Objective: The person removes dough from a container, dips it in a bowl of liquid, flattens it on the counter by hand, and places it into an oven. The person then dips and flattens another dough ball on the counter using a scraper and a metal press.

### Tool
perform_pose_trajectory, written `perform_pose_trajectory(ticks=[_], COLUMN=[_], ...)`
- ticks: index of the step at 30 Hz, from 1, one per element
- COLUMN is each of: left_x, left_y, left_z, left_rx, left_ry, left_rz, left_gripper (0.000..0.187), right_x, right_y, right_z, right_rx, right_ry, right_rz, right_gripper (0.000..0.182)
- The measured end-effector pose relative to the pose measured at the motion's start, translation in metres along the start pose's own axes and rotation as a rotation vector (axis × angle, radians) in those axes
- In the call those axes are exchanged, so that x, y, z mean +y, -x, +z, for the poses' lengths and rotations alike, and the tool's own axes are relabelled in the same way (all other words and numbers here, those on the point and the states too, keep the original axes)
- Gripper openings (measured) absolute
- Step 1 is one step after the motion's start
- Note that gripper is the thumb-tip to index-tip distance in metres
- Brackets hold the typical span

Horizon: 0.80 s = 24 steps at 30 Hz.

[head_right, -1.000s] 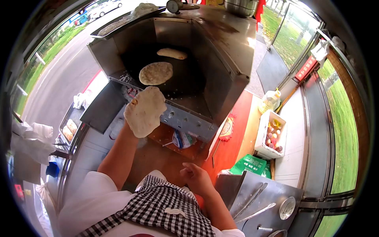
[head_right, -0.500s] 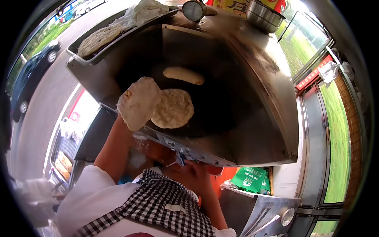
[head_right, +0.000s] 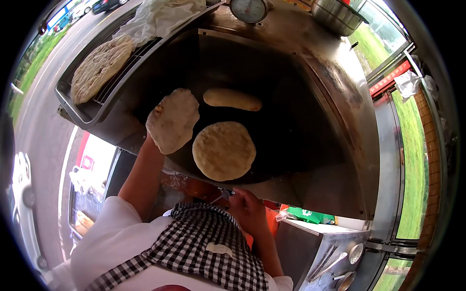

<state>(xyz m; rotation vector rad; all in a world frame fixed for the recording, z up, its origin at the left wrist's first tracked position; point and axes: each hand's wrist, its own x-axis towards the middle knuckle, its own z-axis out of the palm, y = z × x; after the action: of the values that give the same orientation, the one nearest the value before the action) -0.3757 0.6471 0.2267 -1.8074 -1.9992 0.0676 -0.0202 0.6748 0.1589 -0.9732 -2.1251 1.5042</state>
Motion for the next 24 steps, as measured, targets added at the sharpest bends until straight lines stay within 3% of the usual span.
perform_pose_trajectory(ticks=[9,18,21,24], left_x=[-0.010,-0.001,0.002,0.007], left_y=[-0.008,-0.010,-0.014,-0.015], left_z=[-0.010,-0.009,-0.015,-0.004], left_rx=[0.041,0.153,0.043,0.079], left_ry=[0.322,0.375,0.392,0.365], left_rz=[-0.181,-0.141,-0.166,-0.134], left_gripper=[0.009,0.012,0.011,0.011], right_x=[0.001,0.000,0.002,0.004], right_y=[-0.029,-0.037,-0.038,-0.036], right_z=[-0.009,-0.018,-0.019,-0.020], right_rx=[-0.052,-0.053,-0.062,-0.068], right_ry=[-0.081,-0.069,-0.076,-0.086], right_rz=[0.106,0.091,0.099,0.095], right_gripper=[0.034,0.033,0.032,0.033])
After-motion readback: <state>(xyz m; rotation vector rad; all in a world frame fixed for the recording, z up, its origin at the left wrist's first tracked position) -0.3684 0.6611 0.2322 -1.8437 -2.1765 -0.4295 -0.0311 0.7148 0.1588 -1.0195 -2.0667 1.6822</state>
